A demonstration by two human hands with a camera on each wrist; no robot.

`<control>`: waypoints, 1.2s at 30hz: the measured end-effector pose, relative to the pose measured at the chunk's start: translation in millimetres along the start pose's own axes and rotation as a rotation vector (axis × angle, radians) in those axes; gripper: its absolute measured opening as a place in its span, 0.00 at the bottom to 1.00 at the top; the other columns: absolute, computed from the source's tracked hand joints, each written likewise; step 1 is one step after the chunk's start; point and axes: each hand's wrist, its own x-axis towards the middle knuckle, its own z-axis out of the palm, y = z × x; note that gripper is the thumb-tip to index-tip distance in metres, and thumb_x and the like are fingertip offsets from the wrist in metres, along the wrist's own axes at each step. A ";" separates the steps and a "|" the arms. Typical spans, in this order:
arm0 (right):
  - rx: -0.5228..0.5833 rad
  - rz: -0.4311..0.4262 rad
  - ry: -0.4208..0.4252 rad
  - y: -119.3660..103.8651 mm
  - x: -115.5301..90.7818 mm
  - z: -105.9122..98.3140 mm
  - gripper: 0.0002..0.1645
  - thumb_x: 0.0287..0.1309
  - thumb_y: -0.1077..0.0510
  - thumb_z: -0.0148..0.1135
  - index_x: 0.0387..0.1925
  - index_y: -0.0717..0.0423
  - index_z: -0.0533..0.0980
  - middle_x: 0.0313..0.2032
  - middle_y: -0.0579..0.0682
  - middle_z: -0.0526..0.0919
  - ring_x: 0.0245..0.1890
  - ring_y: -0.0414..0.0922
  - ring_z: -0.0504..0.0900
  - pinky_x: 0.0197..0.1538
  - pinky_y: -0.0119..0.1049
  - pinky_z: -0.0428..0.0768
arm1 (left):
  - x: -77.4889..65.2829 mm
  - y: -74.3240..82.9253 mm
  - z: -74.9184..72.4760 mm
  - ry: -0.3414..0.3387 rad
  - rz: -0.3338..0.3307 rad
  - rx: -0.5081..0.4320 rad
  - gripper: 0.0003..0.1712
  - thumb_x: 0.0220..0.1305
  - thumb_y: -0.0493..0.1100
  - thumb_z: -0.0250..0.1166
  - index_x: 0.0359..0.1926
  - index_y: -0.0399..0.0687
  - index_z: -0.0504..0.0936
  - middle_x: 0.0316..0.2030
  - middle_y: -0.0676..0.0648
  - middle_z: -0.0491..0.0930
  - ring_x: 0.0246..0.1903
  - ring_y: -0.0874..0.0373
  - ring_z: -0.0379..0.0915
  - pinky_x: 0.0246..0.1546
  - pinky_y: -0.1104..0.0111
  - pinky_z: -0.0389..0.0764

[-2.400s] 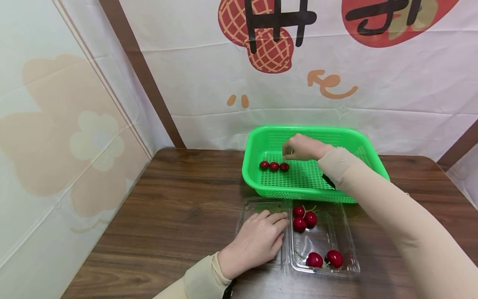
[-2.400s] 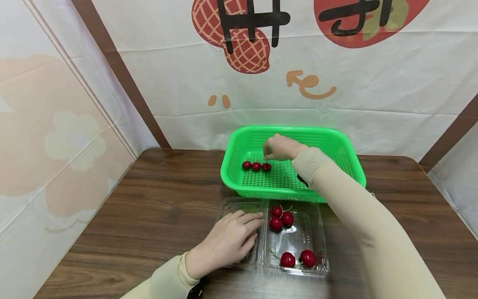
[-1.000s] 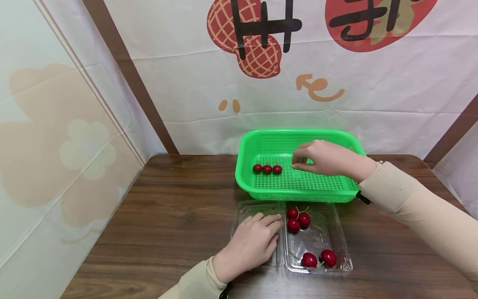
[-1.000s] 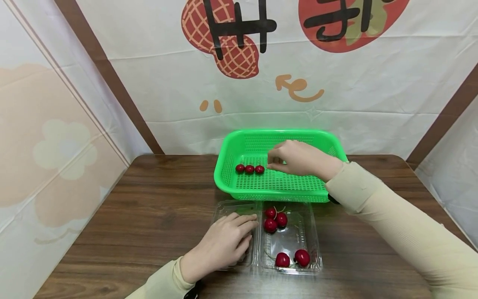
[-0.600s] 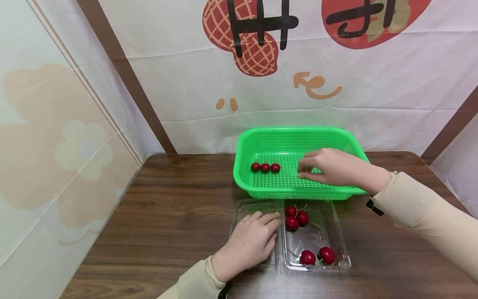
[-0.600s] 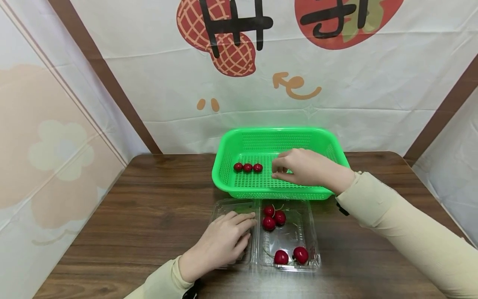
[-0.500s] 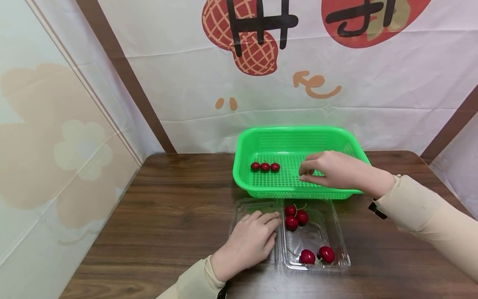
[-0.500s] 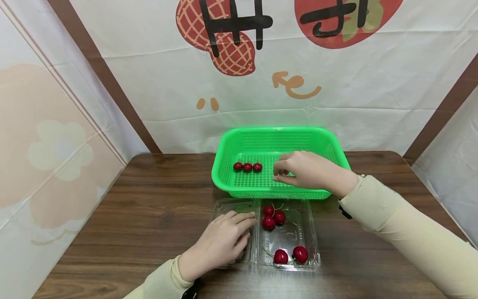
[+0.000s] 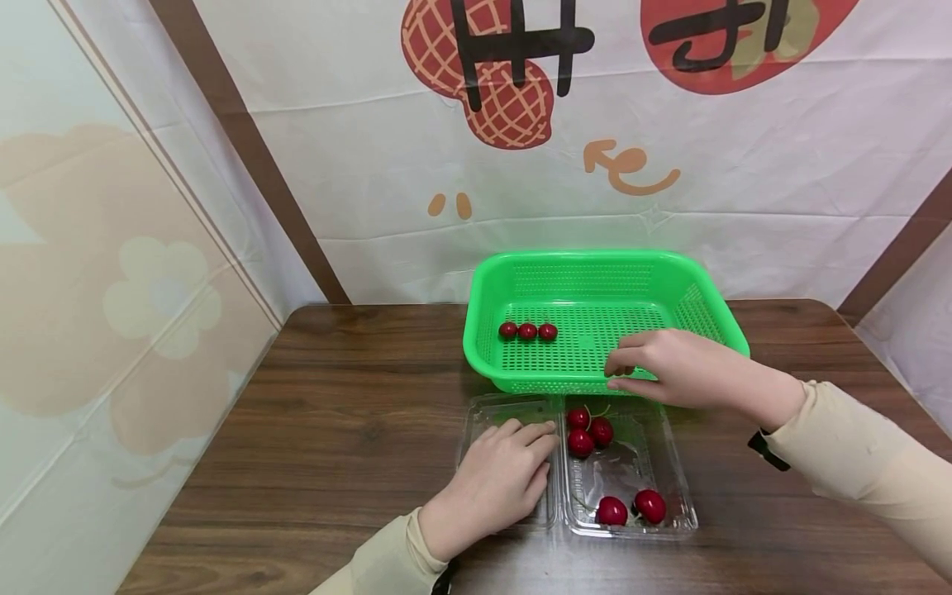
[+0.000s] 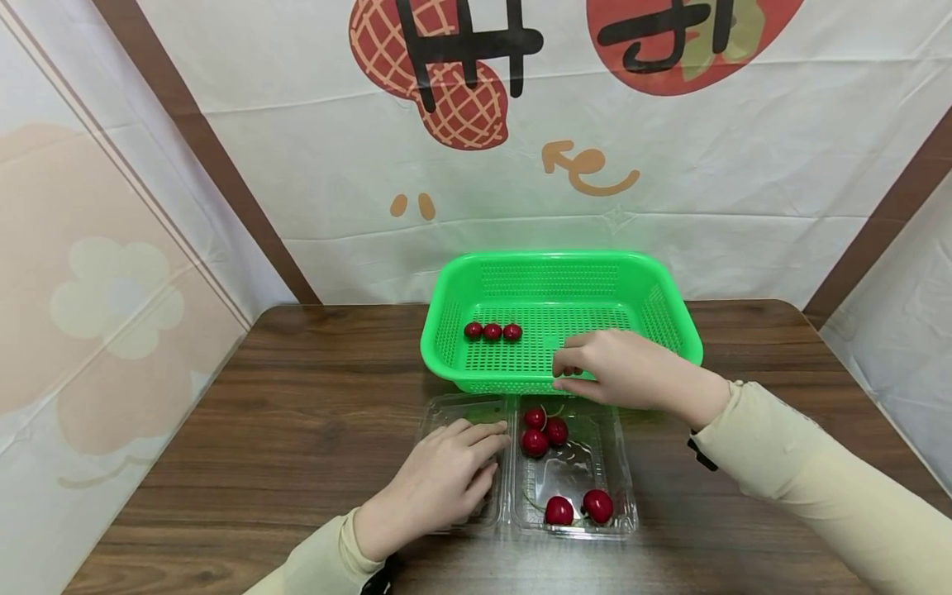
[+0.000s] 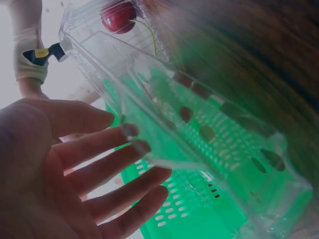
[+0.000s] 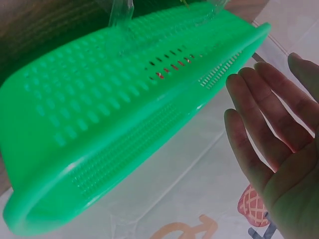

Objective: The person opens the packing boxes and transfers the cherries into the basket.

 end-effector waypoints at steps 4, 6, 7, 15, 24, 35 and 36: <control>0.011 -0.008 0.004 -4.1 -2.7 5.2 0.03 0.54 0.52 0.61 0.31 0.44 0.79 0.29 0.35 0.78 0.28 0.32 0.76 0.31 0.32 0.79 | 0.3 0.1 -0.3 -0.005 -0.003 -0.001 0.17 0.55 0.45 0.59 0.46 0.50 0.82 0.49 0.52 0.80 0.41 0.57 0.73 0.33 0.64 0.77; 0.015 -0.017 0.009 -6.1 -3.7 7.8 0.04 0.54 0.51 0.62 0.31 0.45 0.79 0.29 0.35 0.77 0.28 0.32 0.75 0.31 0.31 0.79 | 0.4 0.1 -0.3 -0.009 -0.005 -0.001 0.17 0.55 0.45 0.59 0.46 0.50 0.82 0.49 0.52 0.80 0.41 0.57 0.73 0.33 0.64 0.77; 0.016 -0.020 0.010 -7.2 -4.3 9.1 0.04 0.54 0.51 0.61 0.31 0.44 0.79 0.29 0.35 0.77 0.28 0.32 0.75 0.30 0.31 0.78 | 0.4 0.2 -0.3 -0.010 -0.005 -0.001 0.17 0.55 0.46 0.59 0.46 0.49 0.82 0.49 0.52 0.80 0.41 0.57 0.73 0.33 0.64 0.77; 0.023 -0.035 0.017 -16.9 -8.3 17.5 0.05 0.54 0.50 0.61 0.30 0.44 0.79 0.28 0.34 0.77 0.27 0.29 0.73 0.29 0.29 0.78 | 0.3 0.0 -0.9 0.000 0.002 0.010 0.17 0.55 0.46 0.59 0.46 0.50 0.82 0.49 0.52 0.80 0.40 0.57 0.73 0.33 0.65 0.76; 0.050 -0.099 0.016 -24.6 -13.5 26.7 0.05 0.50 0.54 0.64 0.32 0.46 0.79 0.28 0.39 0.81 0.29 0.33 0.77 0.31 0.29 0.80 | 0.2 0.3 -1.2 0.004 0.001 0.009 0.17 0.55 0.46 0.59 0.46 0.49 0.82 0.49 0.52 0.80 0.40 0.57 0.73 0.33 0.65 0.76; 0.085 -0.140 0.005 -31.2 -20.5 40.7 0.06 0.49 0.53 0.65 0.31 0.48 0.79 0.30 0.39 0.80 0.31 0.33 0.76 0.33 0.29 0.79 | 0.4 -0.6 -0.3 0.011 0.011 0.014 0.17 0.54 0.45 0.59 0.46 0.49 0.82 0.49 0.51 0.80 0.40 0.57 0.73 0.33 0.65 0.76; 0.086 -0.149 0.001 -31.8 -21.1 42.1 0.06 0.49 0.53 0.65 0.31 0.47 0.79 0.30 0.39 0.80 0.31 0.32 0.76 0.33 0.28 0.79 | 0.3 -0.6 -0.4 0.008 0.011 0.012 0.17 0.55 0.45 0.59 0.46 0.49 0.82 0.49 0.51 0.80 0.40 0.57 0.73 0.33 0.65 0.76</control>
